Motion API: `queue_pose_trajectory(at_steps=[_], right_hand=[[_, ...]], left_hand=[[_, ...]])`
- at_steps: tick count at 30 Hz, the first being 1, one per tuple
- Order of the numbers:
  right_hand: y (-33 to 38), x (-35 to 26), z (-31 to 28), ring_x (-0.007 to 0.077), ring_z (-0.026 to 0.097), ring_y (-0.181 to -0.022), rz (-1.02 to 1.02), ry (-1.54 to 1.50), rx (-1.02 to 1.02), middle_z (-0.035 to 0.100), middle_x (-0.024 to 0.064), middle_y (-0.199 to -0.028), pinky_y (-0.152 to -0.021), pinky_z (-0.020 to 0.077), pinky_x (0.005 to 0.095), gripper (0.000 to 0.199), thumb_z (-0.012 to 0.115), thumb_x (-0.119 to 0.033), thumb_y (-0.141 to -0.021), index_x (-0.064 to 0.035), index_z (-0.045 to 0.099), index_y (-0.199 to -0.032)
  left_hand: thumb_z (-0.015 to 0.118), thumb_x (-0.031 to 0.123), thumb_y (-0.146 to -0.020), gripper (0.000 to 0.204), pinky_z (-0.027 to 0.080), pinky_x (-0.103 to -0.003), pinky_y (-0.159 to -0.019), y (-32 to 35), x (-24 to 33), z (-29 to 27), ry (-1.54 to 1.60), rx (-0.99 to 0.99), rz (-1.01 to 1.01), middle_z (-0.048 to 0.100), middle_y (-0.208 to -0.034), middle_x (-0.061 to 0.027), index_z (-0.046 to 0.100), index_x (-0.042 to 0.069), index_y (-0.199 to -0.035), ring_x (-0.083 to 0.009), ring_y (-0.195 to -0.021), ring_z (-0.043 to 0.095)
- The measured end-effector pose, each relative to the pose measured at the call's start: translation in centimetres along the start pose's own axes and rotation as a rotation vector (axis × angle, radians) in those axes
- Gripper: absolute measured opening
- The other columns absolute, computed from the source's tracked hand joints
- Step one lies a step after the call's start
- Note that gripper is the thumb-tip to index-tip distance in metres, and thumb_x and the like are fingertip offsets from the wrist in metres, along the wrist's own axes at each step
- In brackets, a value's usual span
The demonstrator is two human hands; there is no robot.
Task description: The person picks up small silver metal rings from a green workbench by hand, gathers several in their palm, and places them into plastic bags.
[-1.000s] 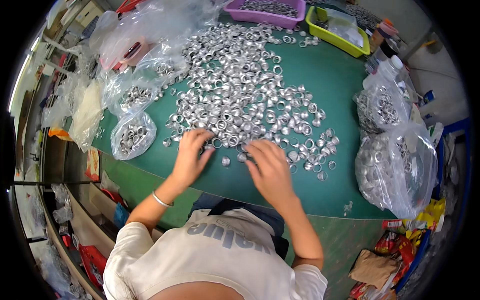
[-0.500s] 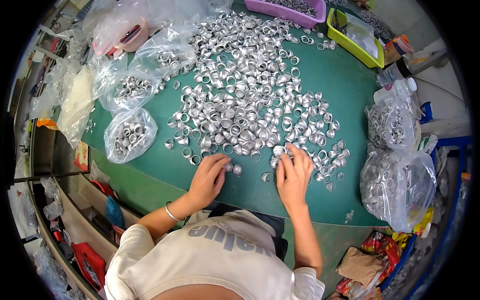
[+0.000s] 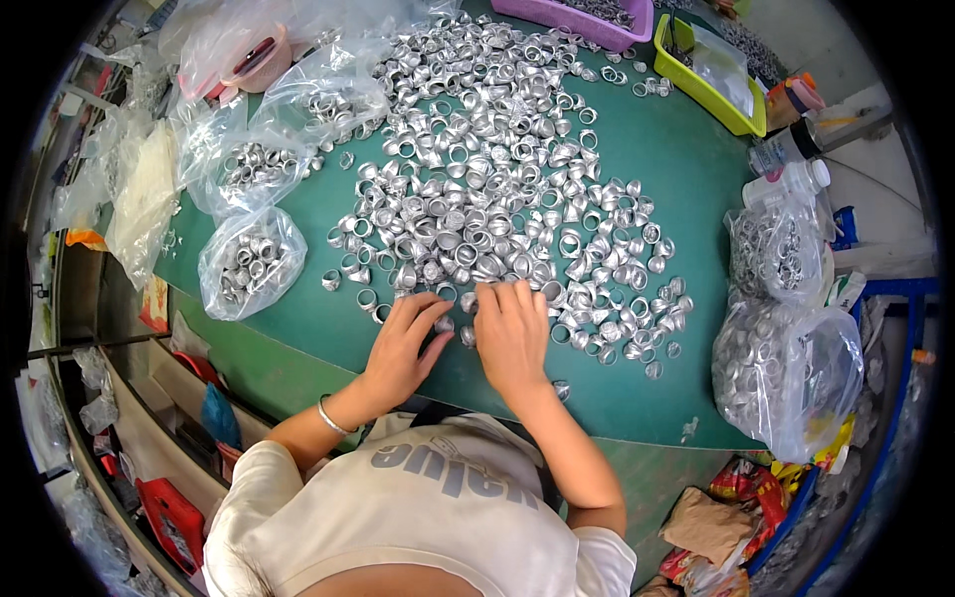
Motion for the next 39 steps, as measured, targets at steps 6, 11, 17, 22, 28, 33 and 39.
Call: queue_pose_trajectory(at_steps=[6,11,17,22,28,33,39], right_hand=[[0.5,1.6,-1.1,0.0211,0.054,-0.073,0.051,-0.197,0.114,0.058,0.0070,-0.080,-0.061,0.0398,0.0298,0.016,0.058,0.001,-0.076,-0.0022,0.059,-0.092],[4.2,6.9,1.5,0.0069,0.053,-0.059,0.801,-1.245,0.023,0.061,0.0032,-0.076,-0.050,0.0391,0.0182,0.008,0.054,-0.004,-0.089,0.0004,0.059,-0.094],[6.5,5.4,4.1,0.0125,0.055,-0.066,1.057,-1.937,-0.152,0.060,0.0066,-0.084,-0.048,0.0383,0.0195,0.021,0.052,-0.001,-0.085,0.0011,0.056,-0.106],[6.9,4.9,3.8,0.0098,0.053,-0.066,1.089,-1.960,-0.196,0.058,0.0027,-0.082,-0.049,0.0388,0.0210,0.018,0.055,-0.004,-0.087,0.0002,0.060,-0.103],[2.4,4.4,-3.8,0.0198,0.053,-0.067,0.150,-0.173,-0.009,0.057,0.0020,-0.074,-0.052,0.0431,0.0331,0.006,0.061,-0.004,-0.079,-0.0029,0.062,-0.085],[-0.9,1.3,-3.8,0.0280,0.050,-0.086,0.074,-0.094,0.044,0.054,0.0102,-0.098,-0.072,0.0422,0.0375,0.017,0.060,-0.004,-0.075,-0.0045,0.058,-0.092],[-2.1,2.0,-0.3,0.0281,0.051,-0.089,0.001,-0.076,0.019,0.054,0.0124,-0.098,-0.075,0.0409,0.0372,0.015,0.058,-0.002,-0.073,-0.0002,0.057,-0.087]], left_hand=[[0.065,-0.002,-0.073,0.040,0.042,-0.037,-0.078,0.4,0.7,0.6,0.046,0.057,0.005,0.050,-0.106,-0.0144,0.052,0.002,-0.110,-0.0317,-0.091,0.050],[0.064,-0.002,-0.073,0.033,0.043,-0.037,-0.075,0.2,0.5,0.0,-0.038,0.055,0.000,0.052,-0.102,-0.0132,0.056,0.001,-0.105,-0.0300,-0.087,0.051],[0.060,0.002,-0.076,0.021,0.045,-0.037,-0.066,-1.8,-0.4,1.9,-0.147,-0.119,-0.035,0.054,-0.089,-0.0102,0.058,0.001,-0.097,-0.0277,-0.079,0.054],[0.056,0.001,-0.081,0.016,0.047,-0.031,-0.060,-2.8,-0.9,0.8,0.049,-0.059,-0.108,0.058,-0.081,-0.0109,0.059,-0.001,-0.096,-0.0237,-0.072,0.058],[0.039,-0.005,-0.086,0.023,0.045,-0.027,-0.060,-0.7,-5.5,2.0,1.155,-0.098,-0.737,0.057,-0.079,-0.0071,0.059,-0.003,-0.096,-0.0127,-0.073,0.054],[0.041,-0.013,-0.077,0.027,0.043,-0.026,-0.070,-3.2,-2.8,-0.3,0.458,-0.028,-0.292,0.046,-0.096,-0.0095,0.059,-0.002,-0.095,-0.0154,-0.082,0.049],[0.060,-0.006,-0.074,0.020,0.042,-0.033,-0.074,-4.5,-0.4,-0.8,0.019,0.101,-0.045,0.043,-0.100,-0.0127,0.057,0.000,-0.093,-0.0269,-0.089,0.049]])
Point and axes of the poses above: each hand's wrist, its own y-axis away from the middle knuckle, its own z-axis out of the palm, x = y × z, the point moved 10 cm from there along -y, towards the middle knuckle
